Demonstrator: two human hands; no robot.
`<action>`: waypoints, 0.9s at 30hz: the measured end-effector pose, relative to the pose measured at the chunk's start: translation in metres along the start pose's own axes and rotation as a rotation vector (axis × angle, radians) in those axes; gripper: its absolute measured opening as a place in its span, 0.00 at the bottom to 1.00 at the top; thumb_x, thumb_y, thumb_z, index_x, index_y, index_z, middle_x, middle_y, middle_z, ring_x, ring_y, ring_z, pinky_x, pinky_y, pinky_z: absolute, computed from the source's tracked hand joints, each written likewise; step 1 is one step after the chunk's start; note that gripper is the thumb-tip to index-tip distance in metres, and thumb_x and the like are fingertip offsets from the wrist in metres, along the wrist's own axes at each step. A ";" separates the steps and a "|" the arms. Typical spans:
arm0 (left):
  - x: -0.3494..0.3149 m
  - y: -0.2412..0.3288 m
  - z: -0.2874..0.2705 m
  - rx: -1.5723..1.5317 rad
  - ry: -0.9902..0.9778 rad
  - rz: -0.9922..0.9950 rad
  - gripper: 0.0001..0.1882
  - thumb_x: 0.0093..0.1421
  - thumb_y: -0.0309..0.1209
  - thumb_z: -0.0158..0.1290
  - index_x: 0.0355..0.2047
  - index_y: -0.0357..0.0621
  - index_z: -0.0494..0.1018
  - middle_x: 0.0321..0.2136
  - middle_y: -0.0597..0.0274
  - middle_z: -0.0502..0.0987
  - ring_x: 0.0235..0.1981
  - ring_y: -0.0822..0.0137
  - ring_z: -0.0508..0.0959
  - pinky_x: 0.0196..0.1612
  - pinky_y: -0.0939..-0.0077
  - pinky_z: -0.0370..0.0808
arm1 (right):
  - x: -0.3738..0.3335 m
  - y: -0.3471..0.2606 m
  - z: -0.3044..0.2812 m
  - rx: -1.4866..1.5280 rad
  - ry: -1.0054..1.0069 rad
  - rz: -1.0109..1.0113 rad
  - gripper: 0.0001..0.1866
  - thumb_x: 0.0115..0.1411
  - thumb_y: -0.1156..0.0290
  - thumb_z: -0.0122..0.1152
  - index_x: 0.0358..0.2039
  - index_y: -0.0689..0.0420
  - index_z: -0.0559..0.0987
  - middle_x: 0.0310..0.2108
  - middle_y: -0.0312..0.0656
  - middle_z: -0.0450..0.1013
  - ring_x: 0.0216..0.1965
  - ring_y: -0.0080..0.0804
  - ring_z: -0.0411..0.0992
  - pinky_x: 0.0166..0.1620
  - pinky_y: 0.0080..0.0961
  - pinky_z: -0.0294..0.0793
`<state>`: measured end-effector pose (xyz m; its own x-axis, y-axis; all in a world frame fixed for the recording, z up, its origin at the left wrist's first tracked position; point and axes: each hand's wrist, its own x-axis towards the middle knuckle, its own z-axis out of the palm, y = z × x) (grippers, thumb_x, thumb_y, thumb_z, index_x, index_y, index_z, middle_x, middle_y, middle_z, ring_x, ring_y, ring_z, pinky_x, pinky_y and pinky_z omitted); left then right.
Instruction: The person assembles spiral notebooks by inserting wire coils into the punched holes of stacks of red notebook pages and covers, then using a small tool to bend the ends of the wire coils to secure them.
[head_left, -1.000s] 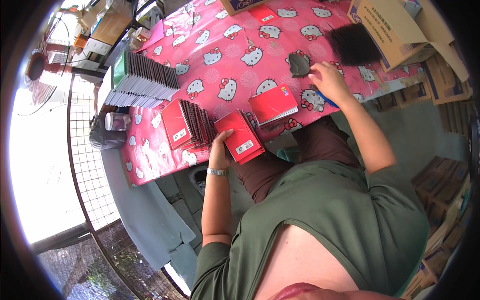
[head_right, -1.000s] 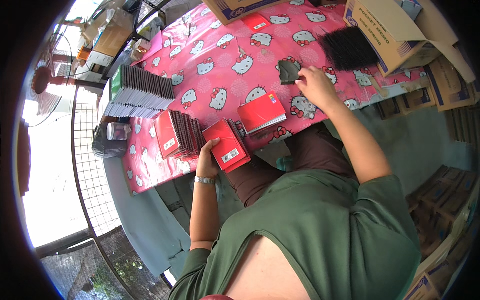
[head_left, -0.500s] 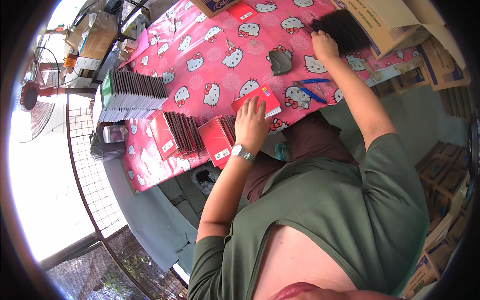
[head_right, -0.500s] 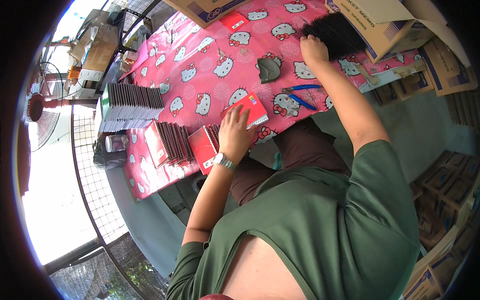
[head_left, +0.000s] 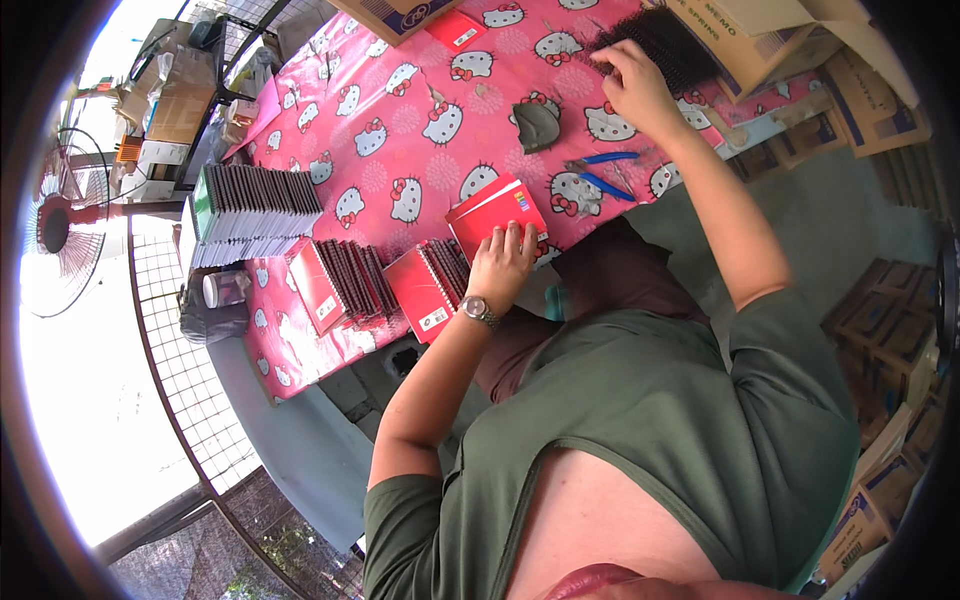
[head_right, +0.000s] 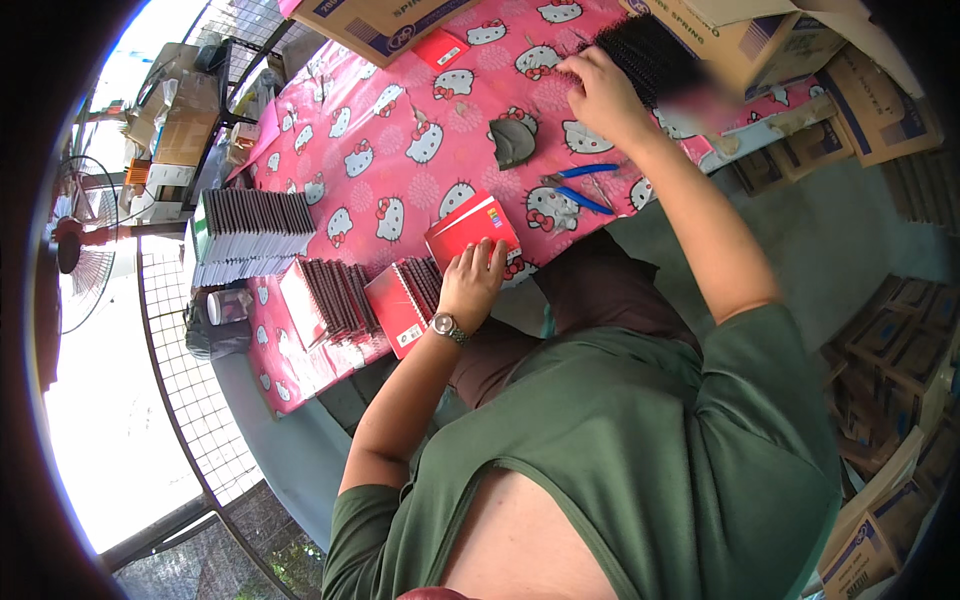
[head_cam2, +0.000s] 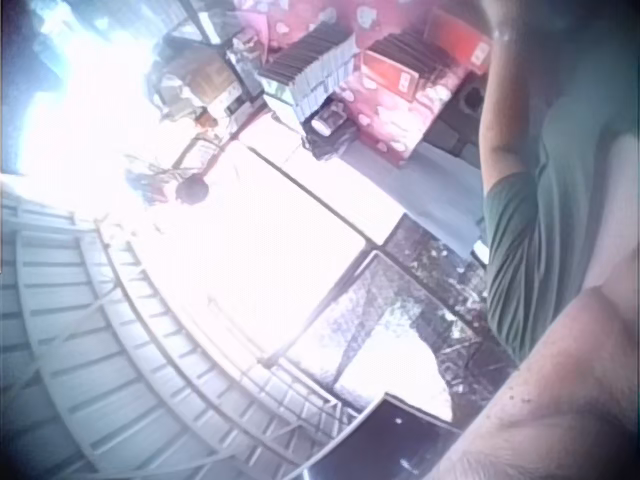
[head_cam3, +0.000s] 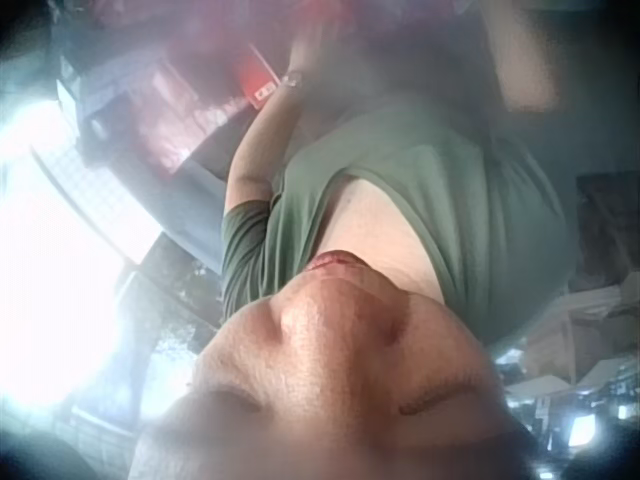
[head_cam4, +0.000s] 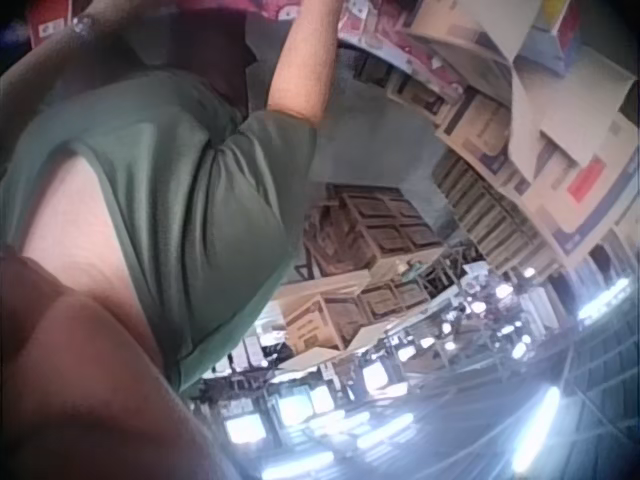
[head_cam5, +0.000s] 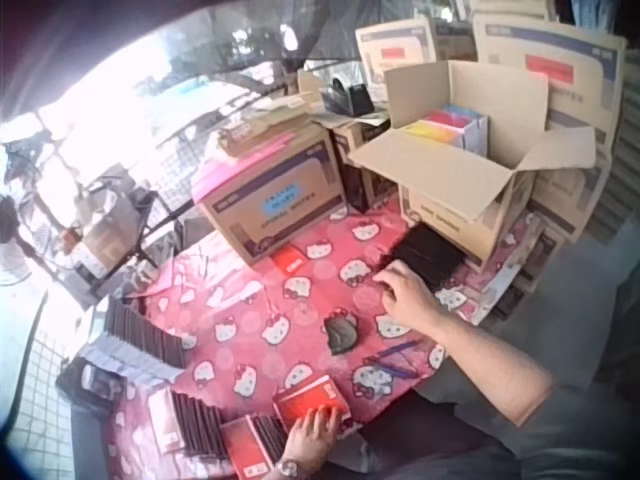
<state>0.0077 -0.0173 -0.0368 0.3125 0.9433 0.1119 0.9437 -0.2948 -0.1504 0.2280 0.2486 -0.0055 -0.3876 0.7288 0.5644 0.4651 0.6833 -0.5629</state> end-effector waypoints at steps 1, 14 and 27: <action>0.000 -0.001 0.003 0.001 0.004 -0.010 0.20 0.56 0.30 0.54 0.49 0.44 0.69 0.44 0.54 0.75 0.44 0.56 0.78 0.43 0.64 0.78 | -0.004 -0.010 -0.003 0.030 0.003 0.029 0.17 0.54 0.81 0.55 0.45 0.59 0.77 0.38 0.43 0.70 0.31 0.34 0.72 0.38 0.29 0.73; 0.020 -0.058 -0.018 -0.504 -0.087 -0.254 0.14 0.55 0.34 0.57 0.43 0.49 0.79 0.34 0.57 0.82 0.31 0.57 0.82 0.37 0.63 0.79 | -0.072 -0.073 0.016 0.418 -0.310 0.399 0.14 0.55 0.76 0.57 0.43 0.61 0.78 0.35 0.47 0.76 0.36 0.39 0.76 0.42 0.31 0.75; 0.012 -0.106 -0.050 -0.519 0.528 -0.898 0.11 0.57 0.25 0.52 0.40 0.36 0.76 0.24 0.51 0.79 0.22 0.61 0.78 0.29 0.67 0.73 | -0.032 -0.094 0.119 0.236 -1.115 -0.071 0.66 0.34 0.62 0.80 0.71 0.52 0.48 0.63 0.49 0.62 0.63 0.43 0.63 0.61 0.37 0.66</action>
<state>-0.0830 0.0177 0.0300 -0.6004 0.6995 0.3876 0.7414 0.3052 0.5977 0.1025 0.1667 -0.0426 -0.9526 0.2413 -0.1852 0.2989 0.6299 -0.7169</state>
